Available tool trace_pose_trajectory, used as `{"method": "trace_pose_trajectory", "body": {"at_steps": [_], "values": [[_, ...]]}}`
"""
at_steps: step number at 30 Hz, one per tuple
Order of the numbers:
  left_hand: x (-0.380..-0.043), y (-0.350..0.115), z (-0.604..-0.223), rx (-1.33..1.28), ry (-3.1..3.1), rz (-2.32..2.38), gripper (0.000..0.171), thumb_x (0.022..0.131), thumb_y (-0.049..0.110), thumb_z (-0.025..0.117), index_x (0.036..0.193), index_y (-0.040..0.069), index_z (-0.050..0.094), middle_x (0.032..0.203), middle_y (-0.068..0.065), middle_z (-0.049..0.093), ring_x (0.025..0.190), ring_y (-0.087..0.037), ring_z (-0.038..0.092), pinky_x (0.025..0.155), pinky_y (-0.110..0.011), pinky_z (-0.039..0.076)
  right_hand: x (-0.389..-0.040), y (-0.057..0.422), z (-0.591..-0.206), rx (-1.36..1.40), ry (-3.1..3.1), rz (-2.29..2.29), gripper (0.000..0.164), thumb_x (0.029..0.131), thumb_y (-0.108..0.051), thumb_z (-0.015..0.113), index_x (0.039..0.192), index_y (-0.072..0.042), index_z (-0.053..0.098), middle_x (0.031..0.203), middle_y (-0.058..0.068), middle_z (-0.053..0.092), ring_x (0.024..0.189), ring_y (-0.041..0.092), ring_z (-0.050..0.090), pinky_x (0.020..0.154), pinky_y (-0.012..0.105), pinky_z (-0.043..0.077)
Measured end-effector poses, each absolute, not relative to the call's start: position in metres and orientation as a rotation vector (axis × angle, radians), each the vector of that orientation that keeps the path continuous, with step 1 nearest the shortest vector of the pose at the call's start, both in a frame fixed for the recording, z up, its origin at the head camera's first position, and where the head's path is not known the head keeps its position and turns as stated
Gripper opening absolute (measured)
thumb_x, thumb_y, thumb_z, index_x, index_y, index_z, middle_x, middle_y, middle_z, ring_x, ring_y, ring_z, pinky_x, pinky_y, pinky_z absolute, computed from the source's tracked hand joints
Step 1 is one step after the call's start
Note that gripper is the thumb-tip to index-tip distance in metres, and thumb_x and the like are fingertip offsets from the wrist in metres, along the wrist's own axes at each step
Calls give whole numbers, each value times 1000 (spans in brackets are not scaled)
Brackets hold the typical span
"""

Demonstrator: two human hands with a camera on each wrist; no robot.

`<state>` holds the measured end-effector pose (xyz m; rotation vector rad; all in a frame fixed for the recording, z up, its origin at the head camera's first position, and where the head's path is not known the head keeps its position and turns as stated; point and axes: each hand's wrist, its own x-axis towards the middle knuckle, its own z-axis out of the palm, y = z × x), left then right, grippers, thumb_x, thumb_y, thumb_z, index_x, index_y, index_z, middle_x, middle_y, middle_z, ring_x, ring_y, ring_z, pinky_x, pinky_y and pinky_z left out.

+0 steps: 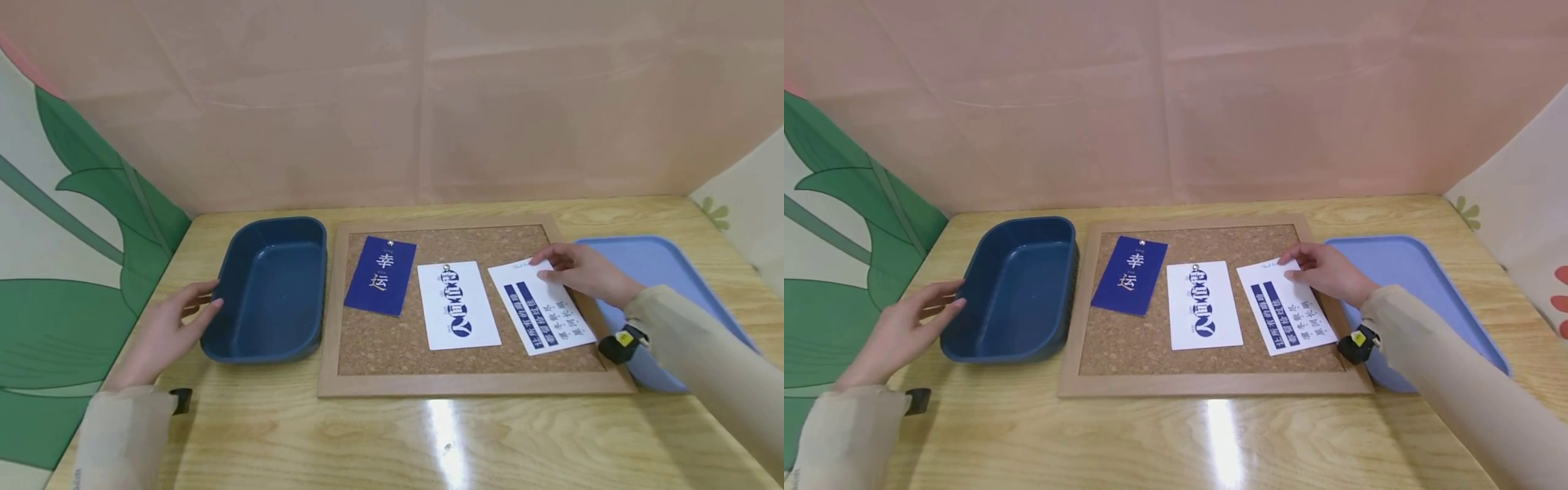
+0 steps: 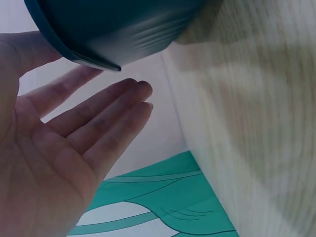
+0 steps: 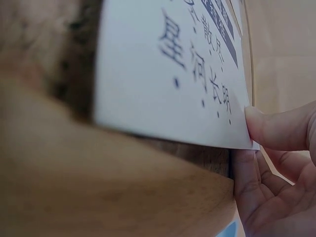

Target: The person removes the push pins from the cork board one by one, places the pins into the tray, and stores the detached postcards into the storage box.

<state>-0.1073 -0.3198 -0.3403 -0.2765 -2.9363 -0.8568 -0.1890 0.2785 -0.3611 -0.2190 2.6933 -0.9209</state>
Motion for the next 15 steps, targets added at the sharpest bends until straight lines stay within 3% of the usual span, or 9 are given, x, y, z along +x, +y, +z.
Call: {"method": "trace_pose_trajectory", "body": {"at_steps": [3,6,10,13,15], "values": [[-106,-322,-343,-268,-2935,-912,49,100,27,50,138,-3,45,135,-28,51,112,-46,56,89,-58,47,-189,278,-361,-208,2693,-919,28,94,-18,60,118,-3,60,112,17,60,92,21,53,73,25,45],[-105,-324,-346,-258,-2926,-948,48,101,28,49,140,1,45,135,-25,51,112,-39,57,89,-34,52,-189,278,-362,-206,2690,-921,28,94,-18,60,119,-3,59,113,18,59,93,22,53,74,25,45],[-105,-327,-353,-249,-2892,-1012,46,100,27,49,141,4,45,135,-23,52,107,-1,55,81,-2,38,-189,279,-362,-202,2686,-924,28,94,-17,59,119,-3,59,113,18,59,93,23,53,74,25,45],[-104,-329,-356,-234,-2876,-1067,46,101,27,49,142,7,44,135,-23,52,100,19,43,79,0,36,-190,279,-363,-204,2688,-925,28,94,-17,59,119,-3,59,112,17,59,92,23,52,73,25,44],[-104,-329,-357,-214,-2883,-1085,47,101,28,48,143,9,43,136,-23,51,102,16,44,79,-2,37,-190,279,-363,-205,2690,-925,28,94,-16,59,119,-3,59,111,17,59,92,23,51,73,25,44]]}}
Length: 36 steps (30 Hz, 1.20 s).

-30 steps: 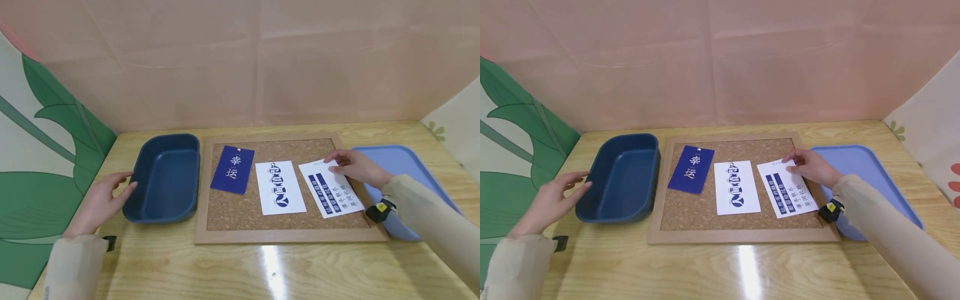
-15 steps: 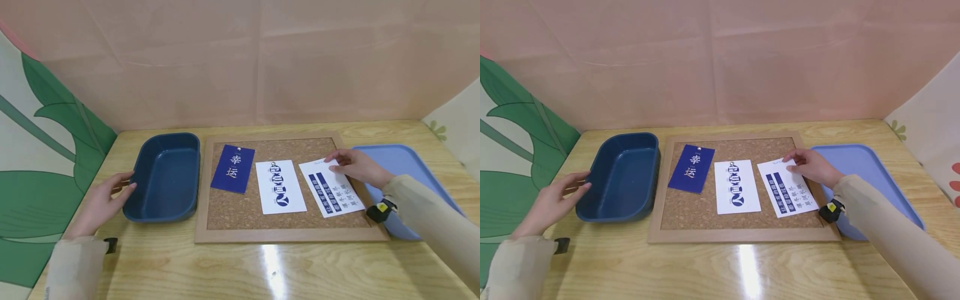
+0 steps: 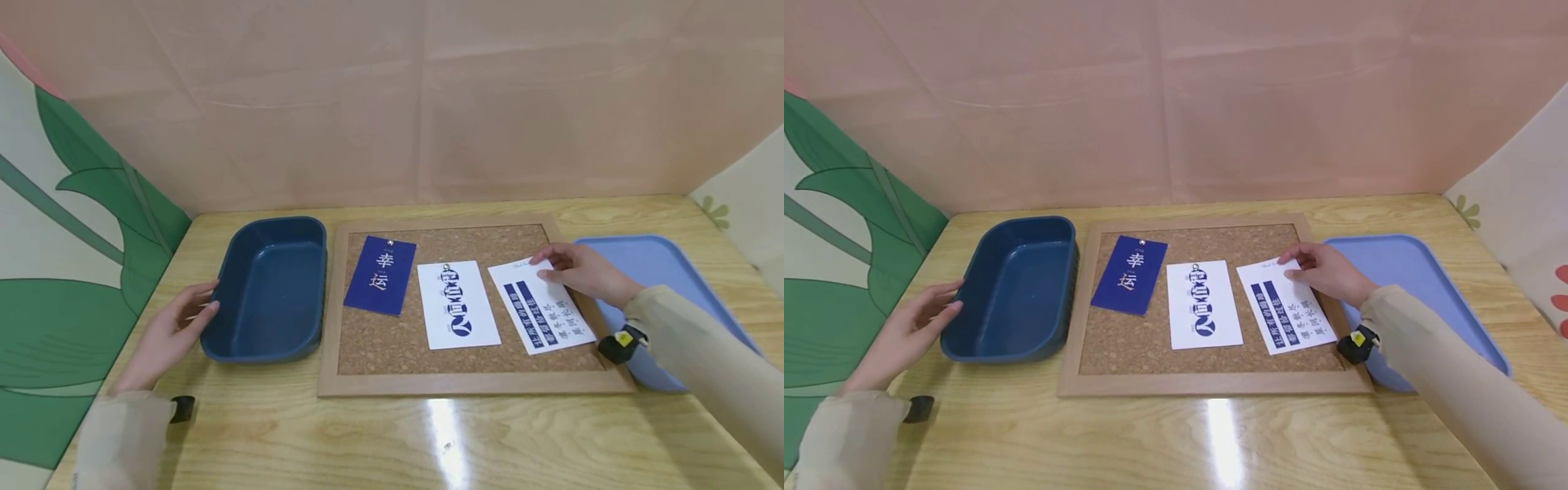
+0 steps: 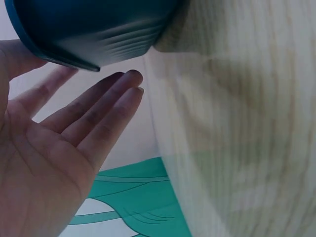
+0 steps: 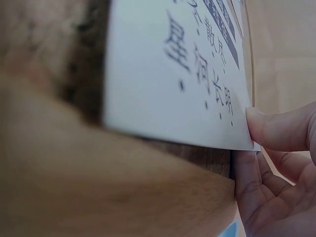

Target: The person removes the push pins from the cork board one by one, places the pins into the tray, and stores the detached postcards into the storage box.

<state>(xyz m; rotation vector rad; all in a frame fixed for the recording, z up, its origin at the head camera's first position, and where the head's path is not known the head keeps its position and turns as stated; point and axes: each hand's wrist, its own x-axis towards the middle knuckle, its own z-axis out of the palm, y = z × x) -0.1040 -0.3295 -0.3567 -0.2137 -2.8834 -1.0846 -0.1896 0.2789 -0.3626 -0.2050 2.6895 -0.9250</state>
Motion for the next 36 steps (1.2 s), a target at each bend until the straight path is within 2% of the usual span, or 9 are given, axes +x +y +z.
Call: {"method": "trace_pose_trajectory", "body": {"at_steps": [3,5,7,10,12,14,21,25,36], "values": [[-103,-330,-357,-179,-2908,-1114,48,102,31,46,146,13,40,141,-21,47,115,-9,53,79,-4,37,-189,279,-362,-210,2696,-916,28,94,-17,59,119,-4,59,111,17,59,92,23,52,73,25,44],[-103,-331,-359,-163,-2923,-1123,48,102,33,43,147,15,38,144,-21,44,120,-28,53,79,-5,37,-189,279,-362,-219,2701,-910,28,94,-17,60,119,-4,60,111,16,59,93,22,52,74,25,44],[-103,-332,-360,-159,-2929,-1135,48,103,33,41,148,16,37,145,-21,43,122,-38,49,79,-6,37,-188,279,-362,-234,2710,-904,28,94,-18,60,118,-5,60,112,17,60,94,22,53,75,24,44],[-103,-334,-363,-166,-2926,-1159,48,104,33,38,149,17,35,144,-22,43,119,-12,51,78,-7,37,-187,279,-362,-252,2717,-905,28,94,-19,61,118,-4,61,113,17,60,96,21,53,76,22,44],[-103,-335,-365,-169,-2923,-1183,48,104,33,37,150,18,33,143,-23,43,112,7,46,78,-8,37,-187,279,-362,-259,2719,-902,28,95,-19,60,119,-4,61,114,18,60,97,22,54,75,22,44],[-102,-335,-366,-169,-2918,-1221,48,104,33,36,151,20,31,143,-24,43,105,20,37,77,-8,38,-187,279,-361,-259,2716,-904,29,95,-19,60,119,-4,60,114,18,60,97,23,54,74,23,44],[-100,-336,-369,-141,-2914,-1305,49,105,34,34,152,24,27,142,-25,42,106,18,37,75,-12,40,-187,279,-362,-262,2708,-921,29,95,-18,60,119,-3,60,112,18,61,96,22,55,73,24,45],[-100,-336,-374,-135,-2885,-1381,49,105,34,34,152,25,26,141,-21,42,108,16,39,78,-9,39,-188,280,-363,-258,2710,-925,28,94,-17,61,119,-3,60,110,17,61,93,21,54,72,23,45],[-99,-335,-379,-106,-2690,-1794,51,104,33,38,153,26,26,124,15,48,106,8,52,81,-9,46,-187,279,-363,-257,2719,-925,29,94,-18,61,119,-3,60,111,16,60,95,21,53,74,22,44]]}}
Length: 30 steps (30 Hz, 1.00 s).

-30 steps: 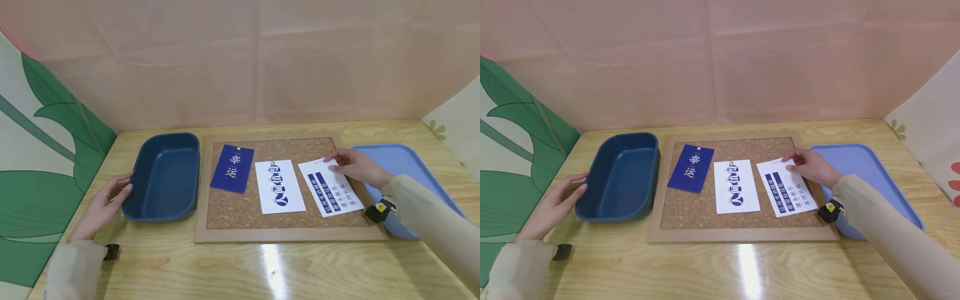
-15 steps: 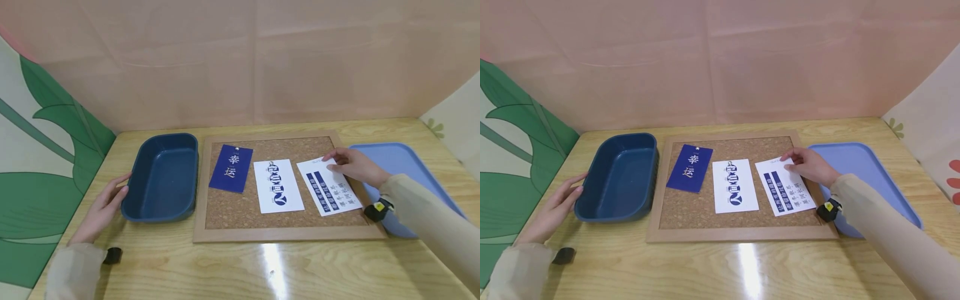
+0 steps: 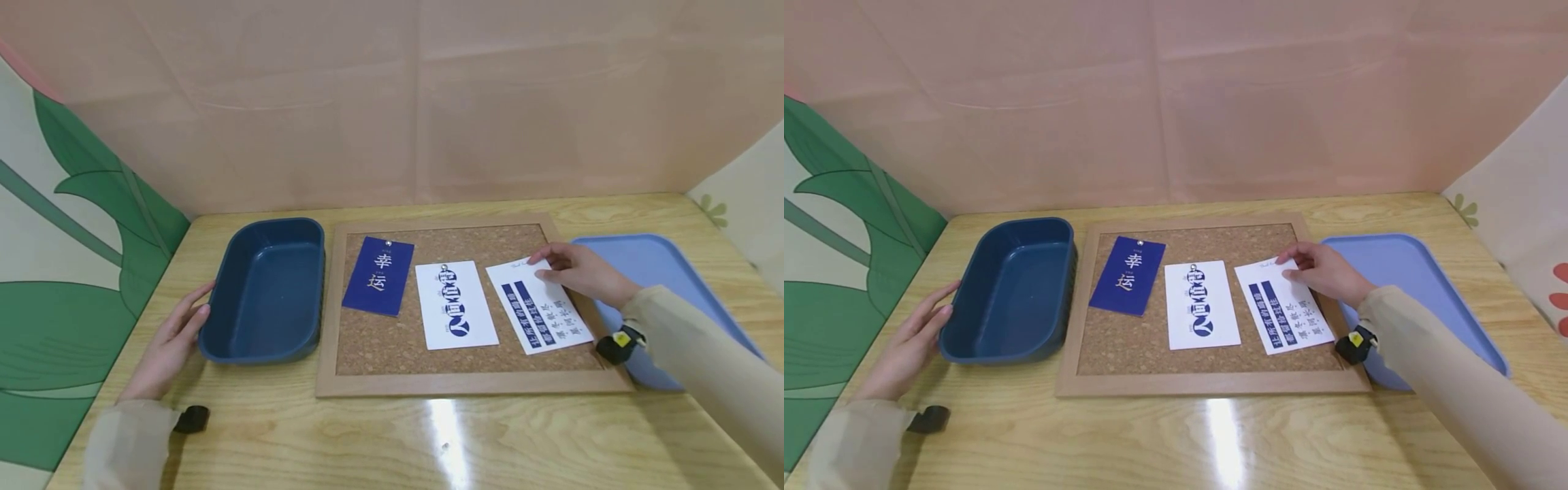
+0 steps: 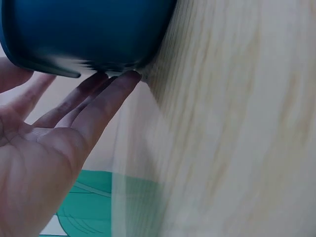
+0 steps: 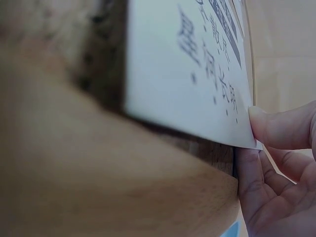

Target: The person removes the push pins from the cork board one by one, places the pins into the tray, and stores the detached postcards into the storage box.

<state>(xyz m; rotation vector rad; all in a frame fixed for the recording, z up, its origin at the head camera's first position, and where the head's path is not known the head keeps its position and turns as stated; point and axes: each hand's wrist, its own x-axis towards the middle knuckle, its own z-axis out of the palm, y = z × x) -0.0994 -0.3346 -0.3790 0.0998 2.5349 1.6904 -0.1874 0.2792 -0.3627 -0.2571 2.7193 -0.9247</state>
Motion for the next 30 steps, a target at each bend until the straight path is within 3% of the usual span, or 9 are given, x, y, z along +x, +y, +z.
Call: {"method": "trace_pose_trajectory", "body": {"at_steps": [13,23,30], "values": [[-100,-336,-384,115,2311,1935,51,104,26,39,153,23,26,126,15,48,105,5,55,80,-13,49,-186,278,-362,-255,2726,-934,28,94,-17,61,118,-2,61,112,17,61,95,20,54,75,20,44],[-102,-337,-385,104,2317,1871,51,104,30,36,153,26,22,126,13,44,108,6,53,82,-12,47,-187,279,-364,-201,2714,-947,32,94,-20,61,120,-2,60,114,18,59,96,20,54,74,19,44],[-103,-336,-385,133,2283,1906,51,105,29,35,153,25,21,128,11,42,109,6,52,84,-11,46,-189,282,-362,-147,2659,-989,37,95,-24,59,125,-1,56,124,24,54,112,35,53,86,35,45]]}}
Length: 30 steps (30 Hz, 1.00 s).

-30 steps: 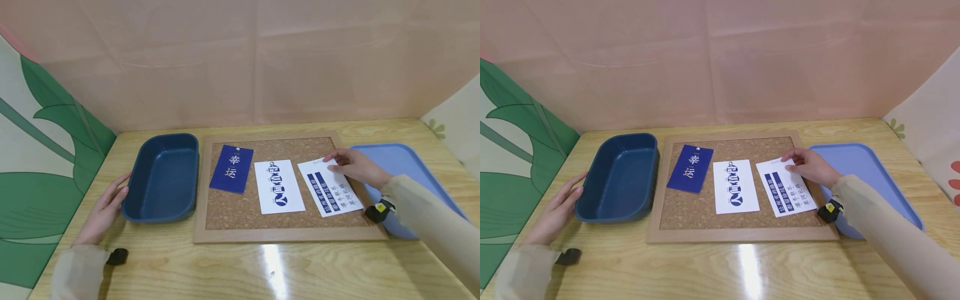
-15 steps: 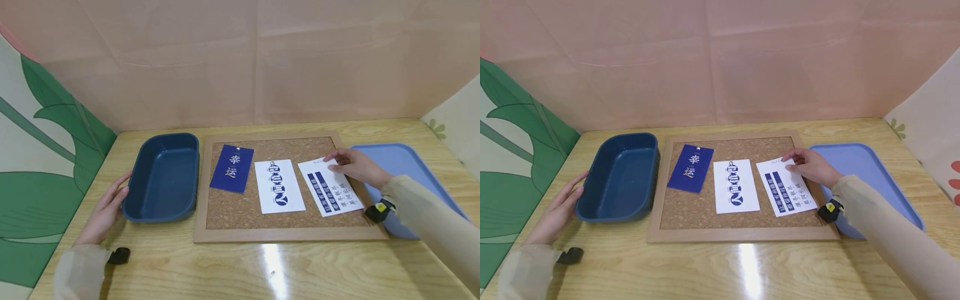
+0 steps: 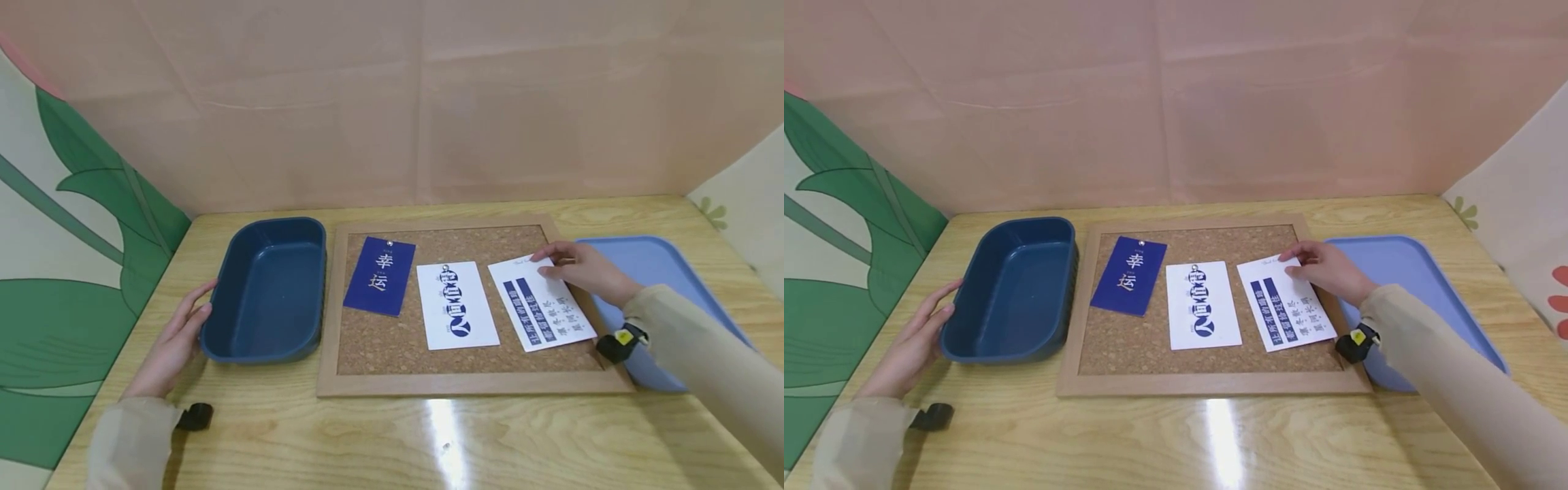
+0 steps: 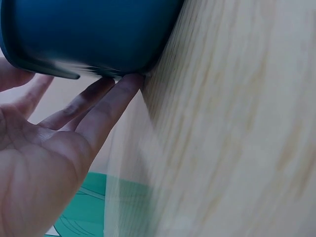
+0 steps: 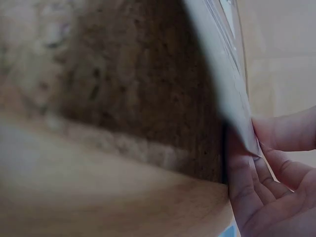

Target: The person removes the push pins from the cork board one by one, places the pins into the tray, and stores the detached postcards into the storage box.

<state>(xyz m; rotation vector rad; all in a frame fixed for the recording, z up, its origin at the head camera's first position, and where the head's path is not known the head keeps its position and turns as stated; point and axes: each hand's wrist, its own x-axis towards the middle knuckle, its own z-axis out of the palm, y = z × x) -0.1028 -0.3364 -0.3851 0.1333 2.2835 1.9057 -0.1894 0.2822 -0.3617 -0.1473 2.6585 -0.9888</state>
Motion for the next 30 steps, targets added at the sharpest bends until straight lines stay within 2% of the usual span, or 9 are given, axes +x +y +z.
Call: {"method": "trace_pose_trajectory", "body": {"at_steps": [2,8,15,19,25,30], "values": [[-103,-336,-385,139,2281,1910,51,105,29,35,153,25,21,129,10,40,109,6,51,84,-11,46,-189,283,-361,-135,2648,-992,38,96,-26,58,125,-1,56,127,24,53,114,36,51,89,38,44],[-102,-335,-385,128,2302,1892,51,105,31,35,153,26,21,130,10,39,108,6,51,83,-11,46,-189,283,-358,-94,2620,-994,41,96,-29,58,128,-3,54,129,24,51,113,33,50,88,38,42],[-102,-335,-385,122,2314,1890,50,105,30,35,153,27,22,135,3,36,108,6,51,82,-12,47,-191,283,-354,-79,2604,-997,44,97,-31,56,131,-4,52,133,26,46,114,36,47,92,47,38],[-102,-335,-385,112,2314,1891,50,105,31,36,153,27,22,136,1,35,109,6,51,82,-11,47,-193,281,-350,-77,2623,-996,42,97,-29,56,131,-5,53,132,24,48,111,34,48,91,44,38],[-102,-335,-384,110,2304,1909,50,104,31,37,153,27,23,128,10,41,108,6,52,82,-11,47,-195,280,-345,-88,2615,-996,42,98,-30,54,133,-6,51,134,22,47,109,31,48,88,41,39],[-102,-334,-384,119,2287,1931,50,104,29,37,153,26,24,126,11,43,107,6,53,82,-11,48,-193,277,-341,-97,2628,-1028,44,96,-33,56,131,-7,53,131,18,50,105,28,52,83,34,41]]}}
